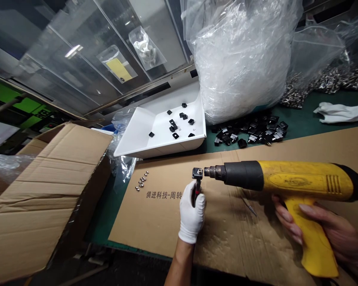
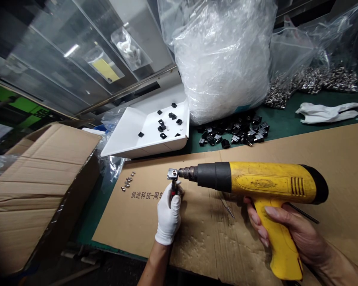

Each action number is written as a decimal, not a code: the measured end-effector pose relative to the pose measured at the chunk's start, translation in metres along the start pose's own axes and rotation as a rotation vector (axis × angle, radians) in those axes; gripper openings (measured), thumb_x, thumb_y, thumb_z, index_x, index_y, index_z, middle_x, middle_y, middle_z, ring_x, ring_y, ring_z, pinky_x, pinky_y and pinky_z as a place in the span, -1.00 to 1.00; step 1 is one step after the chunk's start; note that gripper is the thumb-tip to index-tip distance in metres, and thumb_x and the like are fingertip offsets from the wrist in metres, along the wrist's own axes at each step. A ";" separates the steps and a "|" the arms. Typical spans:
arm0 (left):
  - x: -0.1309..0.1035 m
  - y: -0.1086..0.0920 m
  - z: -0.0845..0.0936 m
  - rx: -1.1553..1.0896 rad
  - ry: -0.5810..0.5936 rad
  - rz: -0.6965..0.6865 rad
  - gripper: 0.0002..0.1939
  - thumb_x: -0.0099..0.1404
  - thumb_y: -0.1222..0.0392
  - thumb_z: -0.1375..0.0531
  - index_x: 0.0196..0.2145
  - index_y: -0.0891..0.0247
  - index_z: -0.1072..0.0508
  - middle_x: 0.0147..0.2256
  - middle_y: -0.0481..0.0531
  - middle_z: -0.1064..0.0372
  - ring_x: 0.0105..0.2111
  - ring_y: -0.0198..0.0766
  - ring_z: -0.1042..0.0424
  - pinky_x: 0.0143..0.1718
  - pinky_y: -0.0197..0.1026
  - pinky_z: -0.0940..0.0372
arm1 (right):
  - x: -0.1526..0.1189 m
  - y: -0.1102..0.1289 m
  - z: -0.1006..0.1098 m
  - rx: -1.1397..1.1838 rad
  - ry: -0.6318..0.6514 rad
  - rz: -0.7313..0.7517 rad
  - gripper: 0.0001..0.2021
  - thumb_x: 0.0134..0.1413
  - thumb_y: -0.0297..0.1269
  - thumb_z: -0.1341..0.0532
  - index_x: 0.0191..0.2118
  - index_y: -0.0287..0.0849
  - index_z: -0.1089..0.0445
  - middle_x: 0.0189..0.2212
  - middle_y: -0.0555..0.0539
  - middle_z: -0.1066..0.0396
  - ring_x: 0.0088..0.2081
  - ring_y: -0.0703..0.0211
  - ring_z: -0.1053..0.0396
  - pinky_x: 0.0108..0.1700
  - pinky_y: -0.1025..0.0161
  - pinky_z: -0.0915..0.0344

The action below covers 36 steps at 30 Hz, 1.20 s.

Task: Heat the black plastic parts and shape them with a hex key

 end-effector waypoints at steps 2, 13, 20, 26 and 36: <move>0.000 0.000 0.000 -0.002 -0.001 0.003 -0.37 0.38 -0.29 -0.15 0.11 0.30 -0.47 -0.05 0.25 -0.51 -0.01 0.04 -0.50 0.09 0.07 -0.36 | 0.000 0.001 0.001 -0.014 -0.001 -0.008 -0.63 0.09 -0.18 -0.42 0.01 -0.15 -0.56 -0.27 -0.15 -0.48 -0.38 0.13 -0.46 -0.33 0.24 -0.48; 0.001 -0.004 0.000 0.018 0.000 -0.023 -0.40 0.40 -0.26 -0.13 0.11 0.30 -0.46 -0.05 0.26 -0.52 0.00 0.05 -0.50 0.09 0.08 -0.35 | -0.002 0.002 0.000 -0.026 0.008 0.001 -0.63 0.08 -0.16 -0.41 0.01 -0.14 -0.59 -0.29 -0.14 -0.45 -0.38 0.14 -0.43 -0.34 0.25 -0.47; 0.002 -0.006 -0.001 0.017 0.007 -0.023 -0.40 0.41 -0.26 -0.13 0.11 0.31 -0.46 -0.05 0.25 -0.51 0.00 0.04 -0.50 0.10 0.06 -0.35 | -0.004 0.001 -0.002 -0.006 0.024 -0.004 -0.63 0.11 -0.16 -0.40 0.02 -0.16 -0.58 -0.28 -0.14 -0.46 -0.37 0.15 -0.45 -0.32 0.26 -0.47; 0.002 -0.005 -0.002 0.014 0.017 -0.026 -0.38 0.42 -0.26 -0.12 0.13 0.33 -0.44 -0.02 0.28 -0.49 0.02 0.07 -0.48 0.11 0.09 -0.34 | 0.001 -0.003 0.005 0.035 0.019 -0.026 -0.63 0.14 -0.16 -0.39 0.05 -0.16 -0.56 -0.26 -0.13 -0.47 -0.36 0.14 -0.46 -0.31 0.25 -0.48; 0.001 -0.006 -0.001 0.022 0.022 -0.039 -0.37 0.41 -0.28 -0.11 0.11 0.33 -0.45 -0.04 0.27 -0.49 0.01 0.05 -0.47 0.11 0.07 -0.31 | -0.004 0.000 0.003 0.022 0.016 -0.023 -0.64 0.13 -0.18 -0.38 0.03 -0.16 -0.58 -0.27 -0.14 -0.46 -0.38 0.16 -0.47 -0.33 0.25 -0.48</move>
Point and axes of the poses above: each hand's wrist, its own x-axis towards the middle knuckle, its own z-axis out of the back of the hand, y = z × x, the point moved 6 cm from there along x, towards the middle knuckle
